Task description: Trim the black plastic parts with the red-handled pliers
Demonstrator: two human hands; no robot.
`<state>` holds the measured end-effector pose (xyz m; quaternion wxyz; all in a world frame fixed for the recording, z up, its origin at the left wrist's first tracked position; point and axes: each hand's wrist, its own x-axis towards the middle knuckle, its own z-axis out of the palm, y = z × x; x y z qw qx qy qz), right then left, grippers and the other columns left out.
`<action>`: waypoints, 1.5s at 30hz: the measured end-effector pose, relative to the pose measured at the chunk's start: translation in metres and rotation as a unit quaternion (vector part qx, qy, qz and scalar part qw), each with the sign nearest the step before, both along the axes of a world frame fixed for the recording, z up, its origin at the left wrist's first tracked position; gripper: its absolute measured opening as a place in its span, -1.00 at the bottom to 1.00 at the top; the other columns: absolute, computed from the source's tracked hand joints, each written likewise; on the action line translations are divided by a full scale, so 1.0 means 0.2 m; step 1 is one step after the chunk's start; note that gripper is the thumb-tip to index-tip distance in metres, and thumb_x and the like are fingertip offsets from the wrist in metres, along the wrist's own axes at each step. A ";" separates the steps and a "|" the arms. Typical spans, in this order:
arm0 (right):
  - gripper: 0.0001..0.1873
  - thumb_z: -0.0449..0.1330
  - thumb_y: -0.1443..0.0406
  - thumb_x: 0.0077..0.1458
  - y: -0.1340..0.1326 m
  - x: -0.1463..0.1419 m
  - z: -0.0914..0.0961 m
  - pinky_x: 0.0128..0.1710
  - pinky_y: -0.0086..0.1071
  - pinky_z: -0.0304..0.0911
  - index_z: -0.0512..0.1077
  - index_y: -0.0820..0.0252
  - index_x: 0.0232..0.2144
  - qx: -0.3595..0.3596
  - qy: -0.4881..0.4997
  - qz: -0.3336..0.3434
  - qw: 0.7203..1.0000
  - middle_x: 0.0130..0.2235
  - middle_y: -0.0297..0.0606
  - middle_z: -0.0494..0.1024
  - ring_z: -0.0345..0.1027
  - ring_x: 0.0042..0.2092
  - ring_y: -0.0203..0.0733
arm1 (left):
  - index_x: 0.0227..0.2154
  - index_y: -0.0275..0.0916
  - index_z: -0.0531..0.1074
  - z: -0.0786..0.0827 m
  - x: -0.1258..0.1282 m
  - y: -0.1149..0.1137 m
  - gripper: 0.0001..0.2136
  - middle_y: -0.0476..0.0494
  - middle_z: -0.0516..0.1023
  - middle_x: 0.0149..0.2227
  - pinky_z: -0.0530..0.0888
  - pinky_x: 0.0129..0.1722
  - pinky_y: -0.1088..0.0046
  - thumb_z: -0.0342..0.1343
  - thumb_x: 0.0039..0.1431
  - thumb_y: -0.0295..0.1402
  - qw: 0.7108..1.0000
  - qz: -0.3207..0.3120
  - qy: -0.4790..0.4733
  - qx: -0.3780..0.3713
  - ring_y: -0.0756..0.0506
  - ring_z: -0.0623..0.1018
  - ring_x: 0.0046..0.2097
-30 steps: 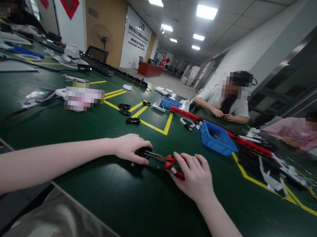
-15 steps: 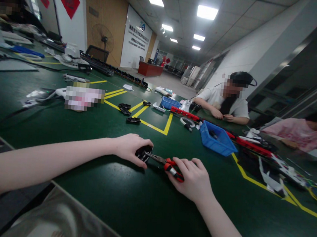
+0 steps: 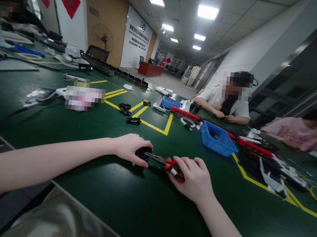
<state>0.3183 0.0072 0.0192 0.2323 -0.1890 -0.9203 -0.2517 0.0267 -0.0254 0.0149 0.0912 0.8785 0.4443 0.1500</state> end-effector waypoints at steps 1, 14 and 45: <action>-0.60 0.18 0.18 0.13 0.00 0.00 0.00 -0.14 -0.16 0.21 0.41 0.22 -0.01 0.008 0.000 0.000 1.000 -0.18 -0.11 0.60 0.47 -0.24 -0.09 | 0.01 -0.19 0.38 0.00 0.00 0.00 -0.36 -0.11 0.59 -0.30 0.39 -0.24 0.38 0.05 0.08 0.24 1.000 0.000 0.001 0.002 -0.18 0.59 -0.27; -0.46 0.20 0.22 0.11 0.00 0.00 0.01 -0.03 -0.07 0.15 0.31 0.20 0.13 0.063 0.011 -0.028 0.998 -0.12 -0.07 0.53 0.41 -0.12 0.02 | -0.01 -0.18 0.40 0.01 0.00 -0.01 -0.37 -0.12 0.60 -0.28 0.37 -0.33 0.42 0.09 0.06 0.23 1.000 -0.005 -0.002 0.001 -0.17 0.59 -0.27; -0.50 0.17 0.25 0.13 -0.01 0.00 0.00 0.05 -0.06 0.14 0.30 0.23 0.12 0.083 0.009 -0.093 0.992 -0.05 -0.02 0.47 0.35 -0.02 0.07 | 0.10 -0.14 0.31 0.02 -0.02 0.00 -0.28 -0.13 0.59 -0.16 0.36 -0.27 0.42 0.15 -0.02 0.23 0.999 -0.023 0.009 -0.022 -0.20 0.59 -0.17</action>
